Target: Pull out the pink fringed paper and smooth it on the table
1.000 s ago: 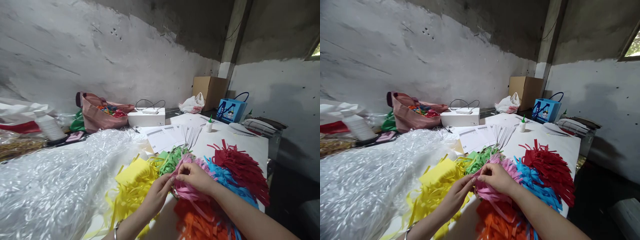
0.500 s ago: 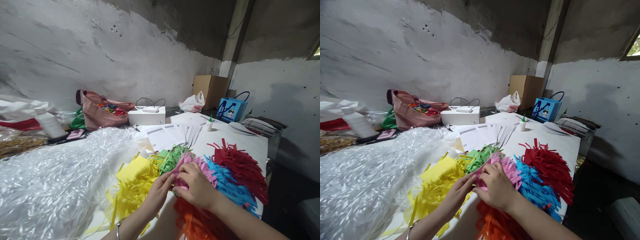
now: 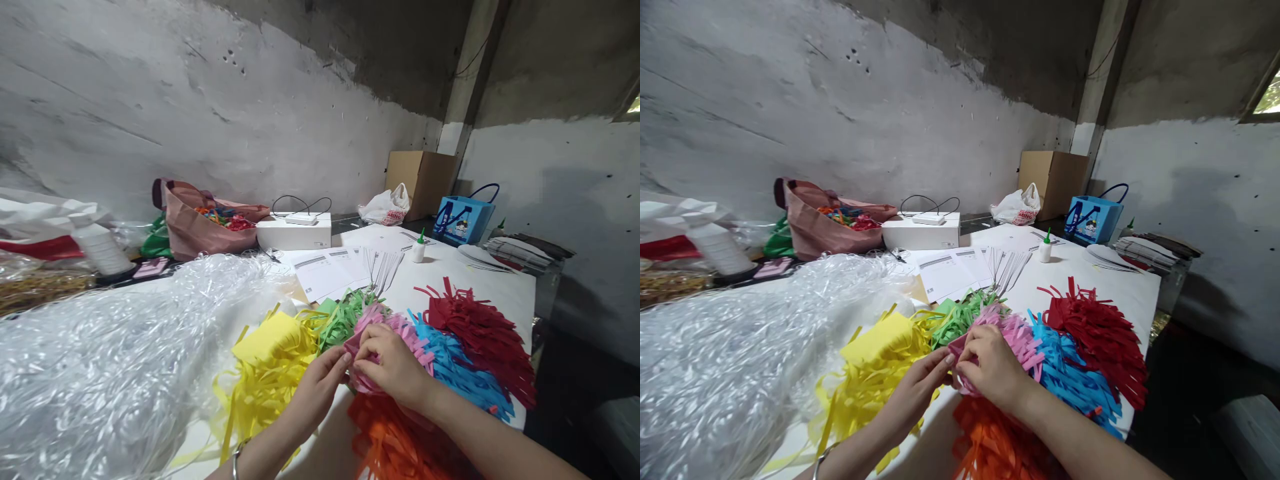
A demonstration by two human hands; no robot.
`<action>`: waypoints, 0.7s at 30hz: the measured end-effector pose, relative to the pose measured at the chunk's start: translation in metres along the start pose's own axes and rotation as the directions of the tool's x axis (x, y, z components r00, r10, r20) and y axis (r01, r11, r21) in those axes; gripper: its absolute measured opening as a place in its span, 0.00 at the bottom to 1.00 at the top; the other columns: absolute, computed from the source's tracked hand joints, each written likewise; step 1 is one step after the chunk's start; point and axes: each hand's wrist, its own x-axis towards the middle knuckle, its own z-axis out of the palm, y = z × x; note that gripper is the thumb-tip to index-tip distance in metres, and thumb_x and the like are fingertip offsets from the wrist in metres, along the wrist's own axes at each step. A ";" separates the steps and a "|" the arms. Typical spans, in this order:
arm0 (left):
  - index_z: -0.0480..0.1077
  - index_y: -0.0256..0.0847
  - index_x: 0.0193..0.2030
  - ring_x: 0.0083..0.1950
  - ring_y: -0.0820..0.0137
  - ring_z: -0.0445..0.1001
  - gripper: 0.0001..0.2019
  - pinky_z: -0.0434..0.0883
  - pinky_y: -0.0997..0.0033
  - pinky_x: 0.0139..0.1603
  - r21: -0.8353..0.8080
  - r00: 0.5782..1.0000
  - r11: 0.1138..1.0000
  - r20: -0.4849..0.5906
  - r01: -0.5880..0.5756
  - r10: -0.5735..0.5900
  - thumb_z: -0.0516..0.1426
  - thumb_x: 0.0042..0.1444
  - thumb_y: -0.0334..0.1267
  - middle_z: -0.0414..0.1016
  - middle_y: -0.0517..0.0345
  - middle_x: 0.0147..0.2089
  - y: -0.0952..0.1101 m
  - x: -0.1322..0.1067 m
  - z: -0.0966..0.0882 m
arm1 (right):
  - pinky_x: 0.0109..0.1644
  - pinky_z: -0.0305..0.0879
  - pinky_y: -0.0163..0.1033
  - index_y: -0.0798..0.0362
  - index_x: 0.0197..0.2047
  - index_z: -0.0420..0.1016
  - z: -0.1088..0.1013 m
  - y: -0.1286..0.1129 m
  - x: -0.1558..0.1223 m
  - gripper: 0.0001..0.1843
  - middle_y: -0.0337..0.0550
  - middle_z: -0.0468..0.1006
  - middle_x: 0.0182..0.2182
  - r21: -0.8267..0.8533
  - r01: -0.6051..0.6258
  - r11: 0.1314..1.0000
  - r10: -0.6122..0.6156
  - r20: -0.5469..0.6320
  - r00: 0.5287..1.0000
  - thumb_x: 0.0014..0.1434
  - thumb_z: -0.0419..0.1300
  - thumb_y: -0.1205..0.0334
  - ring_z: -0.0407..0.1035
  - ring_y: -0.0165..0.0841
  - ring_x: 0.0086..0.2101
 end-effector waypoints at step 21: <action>0.79 0.38 0.41 0.36 0.66 0.70 0.20 0.69 0.68 0.39 -0.030 0.998 0.999 0.064 -0.014 0.016 0.60 0.59 0.55 0.75 0.56 0.33 0.002 -0.002 0.000 | 0.43 0.66 0.38 0.49 0.28 0.84 -0.010 0.004 0.002 0.07 0.38 0.76 0.32 0.162 -0.121 0.979 0.105 0.108 0.989 0.52 0.68 0.71 0.72 0.34 0.37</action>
